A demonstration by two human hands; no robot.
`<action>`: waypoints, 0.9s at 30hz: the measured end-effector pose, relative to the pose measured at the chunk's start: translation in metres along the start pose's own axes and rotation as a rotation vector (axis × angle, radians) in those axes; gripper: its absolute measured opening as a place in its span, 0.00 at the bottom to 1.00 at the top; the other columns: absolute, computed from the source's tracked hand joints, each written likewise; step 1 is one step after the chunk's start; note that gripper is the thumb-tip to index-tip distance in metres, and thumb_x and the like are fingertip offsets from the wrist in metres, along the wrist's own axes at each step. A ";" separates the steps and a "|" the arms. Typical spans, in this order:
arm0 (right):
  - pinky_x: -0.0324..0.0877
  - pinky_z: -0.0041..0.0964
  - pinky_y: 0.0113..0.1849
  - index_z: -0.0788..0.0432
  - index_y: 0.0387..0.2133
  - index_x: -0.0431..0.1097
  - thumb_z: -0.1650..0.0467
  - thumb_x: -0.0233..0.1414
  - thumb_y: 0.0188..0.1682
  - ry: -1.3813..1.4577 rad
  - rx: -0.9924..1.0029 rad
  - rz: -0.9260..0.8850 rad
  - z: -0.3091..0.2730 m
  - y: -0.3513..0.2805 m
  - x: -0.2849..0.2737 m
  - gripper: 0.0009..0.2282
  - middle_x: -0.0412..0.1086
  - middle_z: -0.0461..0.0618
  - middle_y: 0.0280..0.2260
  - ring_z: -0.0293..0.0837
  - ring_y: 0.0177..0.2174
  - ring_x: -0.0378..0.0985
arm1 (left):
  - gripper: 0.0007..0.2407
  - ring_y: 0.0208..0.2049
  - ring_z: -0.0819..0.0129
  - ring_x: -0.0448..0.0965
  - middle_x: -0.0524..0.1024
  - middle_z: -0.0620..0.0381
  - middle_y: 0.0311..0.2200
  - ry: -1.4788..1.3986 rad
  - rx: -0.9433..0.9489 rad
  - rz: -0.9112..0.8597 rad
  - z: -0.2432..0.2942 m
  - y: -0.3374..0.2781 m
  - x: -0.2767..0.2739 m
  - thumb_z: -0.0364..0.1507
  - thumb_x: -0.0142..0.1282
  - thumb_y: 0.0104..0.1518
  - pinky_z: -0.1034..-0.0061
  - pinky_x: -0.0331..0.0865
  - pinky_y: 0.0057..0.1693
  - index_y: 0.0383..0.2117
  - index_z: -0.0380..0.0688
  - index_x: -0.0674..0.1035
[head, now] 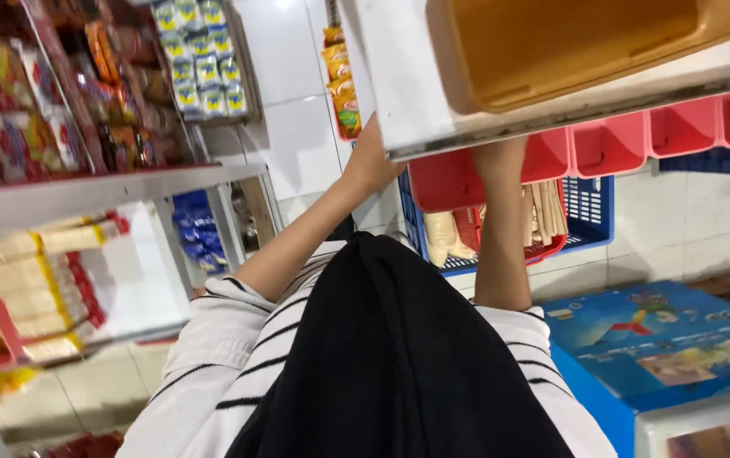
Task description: The person restocks shelves by taking seasoning packets from a basket and placing them into shelf bins by hand.
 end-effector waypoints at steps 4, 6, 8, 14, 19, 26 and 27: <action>0.72 0.43 0.35 0.64 0.29 0.70 0.72 0.53 0.54 -0.124 -0.043 0.045 0.042 -0.016 0.051 0.07 0.70 0.53 0.27 0.48 0.30 0.73 | 0.16 0.48 0.43 0.74 0.78 0.45 0.45 0.382 0.350 0.005 0.031 0.010 -0.003 0.31 0.68 0.47 0.55 0.67 0.53 0.42 0.42 0.82; 0.73 0.44 0.36 0.64 0.30 0.70 0.71 0.52 0.53 -0.070 0.055 0.057 0.052 -0.017 0.068 0.06 0.70 0.53 0.29 0.48 0.31 0.75 | 0.17 0.46 0.44 0.75 0.79 0.46 0.42 0.376 0.490 0.047 0.042 0.009 -0.007 0.33 0.67 0.44 0.52 0.66 0.52 0.40 0.42 0.82; 0.75 0.43 0.36 0.63 0.31 0.69 0.72 0.48 0.55 0.021 0.446 -0.048 0.067 -0.023 0.083 0.06 0.70 0.52 0.29 0.47 0.31 0.76 | 0.12 0.43 0.46 0.78 0.80 0.48 0.40 0.222 0.431 0.013 0.034 0.016 -0.006 0.31 0.66 0.51 0.55 0.70 0.51 0.40 0.42 0.82; 0.70 0.52 0.42 0.66 0.38 0.71 0.74 0.51 0.46 0.012 -0.089 0.187 -0.059 -0.025 0.068 0.09 0.73 0.65 0.37 0.64 0.41 0.75 | 0.08 0.39 0.45 0.80 0.80 0.47 0.37 0.134 0.620 -0.007 0.021 0.013 0.005 0.24 0.58 0.55 0.55 0.73 0.48 0.40 0.39 0.82; 0.72 0.52 0.42 0.63 0.41 0.73 0.73 0.53 0.45 -0.044 0.274 -0.041 -0.058 -0.017 0.072 0.11 0.73 0.66 0.42 0.64 0.42 0.76 | 0.07 0.37 0.45 0.80 0.80 0.46 0.36 0.211 0.704 -0.024 -0.007 0.014 0.021 0.23 0.56 0.57 0.57 0.73 0.47 0.39 0.38 0.82; 0.73 0.47 0.43 0.62 0.50 0.71 0.78 0.54 0.44 0.215 0.161 0.165 -0.132 -0.054 -0.015 0.18 0.72 0.64 0.48 0.60 0.44 0.77 | 0.10 0.39 0.42 0.78 0.79 0.41 0.38 0.413 0.611 -0.185 -0.025 0.008 0.033 0.29 0.57 0.58 0.54 0.70 0.48 0.43 0.38 0.80; 0.74 0.45 0.44 0.62 0.51 0.71 0.79 0.53 0.44 0.251 0.173 0.195 -0.134 -0.058 -0.029 0.18 0.72 0.62 0.48 0.57 0.44 0.78 | 0.12 0.41 0.40 0.77 0.78 0.39 0.41 0.470 0.675 -0.135 -0.012 0.002 0.030 0.30 0.58 0.57 0.52 0.69 0.49 0.45 0.38 0.78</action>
Point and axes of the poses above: each hand's wrist, its own y-axis towards the middle knuckle, its own x-axis out of the palm, z = x × y, the point moved 8 cm from there along y, towards the middle knuckle
